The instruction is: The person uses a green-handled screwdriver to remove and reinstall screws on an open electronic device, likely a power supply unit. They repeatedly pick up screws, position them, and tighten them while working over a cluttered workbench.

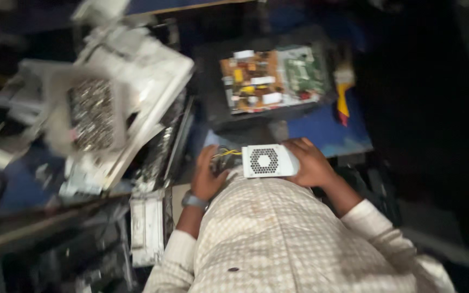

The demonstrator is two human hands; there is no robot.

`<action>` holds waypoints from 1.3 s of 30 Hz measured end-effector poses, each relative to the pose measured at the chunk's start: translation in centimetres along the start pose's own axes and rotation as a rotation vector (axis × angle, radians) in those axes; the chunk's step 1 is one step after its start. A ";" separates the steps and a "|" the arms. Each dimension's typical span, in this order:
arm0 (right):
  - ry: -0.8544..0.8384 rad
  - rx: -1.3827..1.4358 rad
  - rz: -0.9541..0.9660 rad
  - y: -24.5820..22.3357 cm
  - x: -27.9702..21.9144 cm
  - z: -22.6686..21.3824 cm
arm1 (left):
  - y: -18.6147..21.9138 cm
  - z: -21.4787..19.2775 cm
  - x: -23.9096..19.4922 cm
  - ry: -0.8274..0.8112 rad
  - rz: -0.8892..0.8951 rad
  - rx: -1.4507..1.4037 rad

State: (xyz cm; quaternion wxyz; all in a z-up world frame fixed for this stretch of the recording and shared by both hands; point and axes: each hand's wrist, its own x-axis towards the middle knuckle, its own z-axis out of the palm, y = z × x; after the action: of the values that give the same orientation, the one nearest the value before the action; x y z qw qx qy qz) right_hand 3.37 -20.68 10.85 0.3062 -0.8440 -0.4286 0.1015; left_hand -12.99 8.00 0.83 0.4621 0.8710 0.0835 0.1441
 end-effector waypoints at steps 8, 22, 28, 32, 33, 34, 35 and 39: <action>0.151 0.014 -0.124 -2.8 -3.6 -11.3 | -1.4 1.7 -1.2 -0.055 -0.154 -0.522; 0.773 -0.275 -0.005 -5.5 -5.8 -23.8 | -2.3 5.0 -0.2 -0.580 -0.284 -0.616; 0.850 0.106 0.087 2.3 -6.9 -30.5 | -1.2 5.4 0.7 -0.493 -0.293 -0.503; 0.997 0.156 0.717 12.4 -5.1 -36.1 | -1.6 5.4 0.5 -0.428 -0.241 -0.457; 0.998 0.113 0.783 14.7 -4.9 -37.3 | -1.6 5.5 0.3 -0.395 -0.261 -0.466; 0.997 0.070 0.846 16.9 -4.3 -38.5 | -1.5 5.6 0.1 -0.366 -0.337 -0.427; 0.976 0.021 0.727 18.8 -3.9 -39.4 | -1.4 5.8 0.0 -0.337 -0.413 -0.387; 0.867 -0.356 0.334 24.2 -3.0 -41.4 | -1.0 6.1 -0.2 -0.263 -0.612 -0.307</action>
State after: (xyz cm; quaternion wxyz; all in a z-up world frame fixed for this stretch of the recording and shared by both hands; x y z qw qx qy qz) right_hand 35.48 -51.58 28.75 0.2870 -0.9048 -0.1313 -0.2860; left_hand -11.19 3.74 -3.27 0.6160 0.7373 0.2575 -0.1032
